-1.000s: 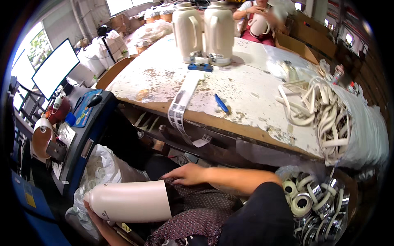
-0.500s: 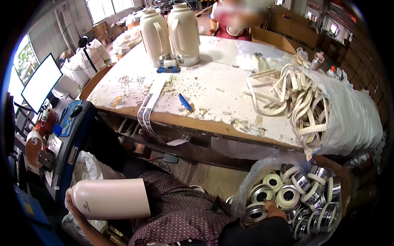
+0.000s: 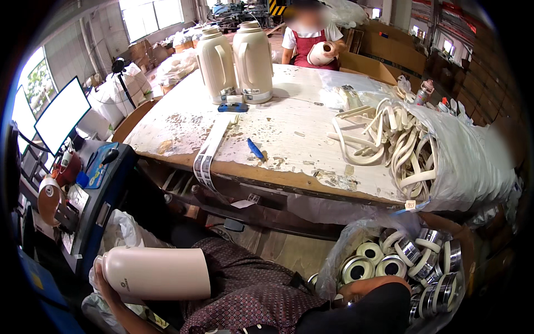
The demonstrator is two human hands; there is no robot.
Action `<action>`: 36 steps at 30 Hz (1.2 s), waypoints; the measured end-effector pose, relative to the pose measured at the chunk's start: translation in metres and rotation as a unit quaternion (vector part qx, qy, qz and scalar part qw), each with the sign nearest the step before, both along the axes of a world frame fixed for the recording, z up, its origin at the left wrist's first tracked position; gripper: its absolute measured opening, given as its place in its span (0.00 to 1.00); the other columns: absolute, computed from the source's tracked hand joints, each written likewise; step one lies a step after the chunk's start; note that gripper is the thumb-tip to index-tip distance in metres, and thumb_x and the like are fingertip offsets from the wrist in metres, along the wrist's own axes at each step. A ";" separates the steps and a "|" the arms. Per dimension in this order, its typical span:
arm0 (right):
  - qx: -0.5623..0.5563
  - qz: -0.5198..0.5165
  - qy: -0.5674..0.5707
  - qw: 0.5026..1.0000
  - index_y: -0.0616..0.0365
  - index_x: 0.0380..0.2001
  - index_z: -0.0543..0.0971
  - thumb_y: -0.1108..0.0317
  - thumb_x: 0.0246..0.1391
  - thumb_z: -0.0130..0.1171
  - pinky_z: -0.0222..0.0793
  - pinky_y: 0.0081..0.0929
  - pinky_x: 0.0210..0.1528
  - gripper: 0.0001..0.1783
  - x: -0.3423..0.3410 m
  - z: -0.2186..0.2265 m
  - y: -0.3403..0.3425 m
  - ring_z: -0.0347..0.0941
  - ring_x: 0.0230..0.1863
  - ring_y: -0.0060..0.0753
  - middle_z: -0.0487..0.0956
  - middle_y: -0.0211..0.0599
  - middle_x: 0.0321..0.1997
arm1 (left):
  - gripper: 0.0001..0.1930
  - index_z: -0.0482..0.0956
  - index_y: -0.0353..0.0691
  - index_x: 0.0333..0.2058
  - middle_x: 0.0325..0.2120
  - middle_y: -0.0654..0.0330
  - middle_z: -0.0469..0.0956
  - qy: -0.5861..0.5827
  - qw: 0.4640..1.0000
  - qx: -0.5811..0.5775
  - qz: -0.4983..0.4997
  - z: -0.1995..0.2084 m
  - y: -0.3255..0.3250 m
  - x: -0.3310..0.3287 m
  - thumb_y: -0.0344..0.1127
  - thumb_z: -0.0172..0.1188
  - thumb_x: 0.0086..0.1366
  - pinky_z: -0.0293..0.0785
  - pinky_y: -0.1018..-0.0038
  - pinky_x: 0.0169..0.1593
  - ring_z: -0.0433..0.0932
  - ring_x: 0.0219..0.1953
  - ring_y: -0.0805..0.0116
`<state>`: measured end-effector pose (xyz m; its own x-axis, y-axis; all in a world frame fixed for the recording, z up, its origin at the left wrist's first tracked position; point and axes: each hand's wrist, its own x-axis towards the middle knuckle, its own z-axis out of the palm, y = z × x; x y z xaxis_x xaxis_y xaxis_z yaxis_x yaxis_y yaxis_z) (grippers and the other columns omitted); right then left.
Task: The person assembles white plastic kettles by attaching handles and applying labels. They pick up kettle bodies, insert handles into the side slots, and smooth down stickers on the exterior. The person works at a cluttered table in a workshop environment, handling multiple units sequentially.
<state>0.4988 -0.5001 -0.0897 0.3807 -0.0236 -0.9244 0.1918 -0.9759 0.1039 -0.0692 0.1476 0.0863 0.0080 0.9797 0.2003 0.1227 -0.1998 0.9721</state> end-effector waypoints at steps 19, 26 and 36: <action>0.609 0.253 0.111 0.744 0.60 0.57 0.70 0.57 0.42 0.74 0.71 0.30 0.49 0.40 -0.069 0.182 0.539 0.73 0.48 0.30 0.76 0.37 0.49 | 0.25 0.74 0.37 0.48 0.47 0.55 0.76 -0.144 0.974 0.039 0.168 -0.103 -0.054 -0.035 0.52 0.38 0.72 0.70 0.64 0.53 0.73 0.48 0.62; 0.898 0.313 -0.066 0.301 0.70 0.60 0.64 0.58 0.26 0.79 0.67 0.38 0.46 0.56 -0.251 0.194 0.587 0.68 0.44 0.43 0.72 0.45 0.46 | 0.26 0.74 0.40 0.49 0.48 0.56 0.76 -0.514 0.830 -0.038 0.212 -0.102 -0.091 -0.046 0.56 0.38 0.71 0.70 0.62 0.54 0.73 0.48 0.59; 0.885 0.289 -0.012 0.363 0.65 0.60 0.68 0.55 0.27 0.80 0.68 0.37 0.49 0.54 -0.244 0.182 0.570 0.70 0.46 0.44 0.74 0.46 0.47 | 0.26 0.73 0.38 0.52 0.51 0.54 0.74 -0.438 0.881 -0.062 0.166 -0.122 -0.096 -0.063 0.55 0.42 0.70 0.70 0.59 0.55 0.73 0.51 0.58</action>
<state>0.2547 0.0698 0.0925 -0.1437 0.6908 0.7086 0.4374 0.6866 -0.5807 -0.1318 0.0515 -0.0358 -0.3876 0.9137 -0.1224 -0.6536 -0.1788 0.7354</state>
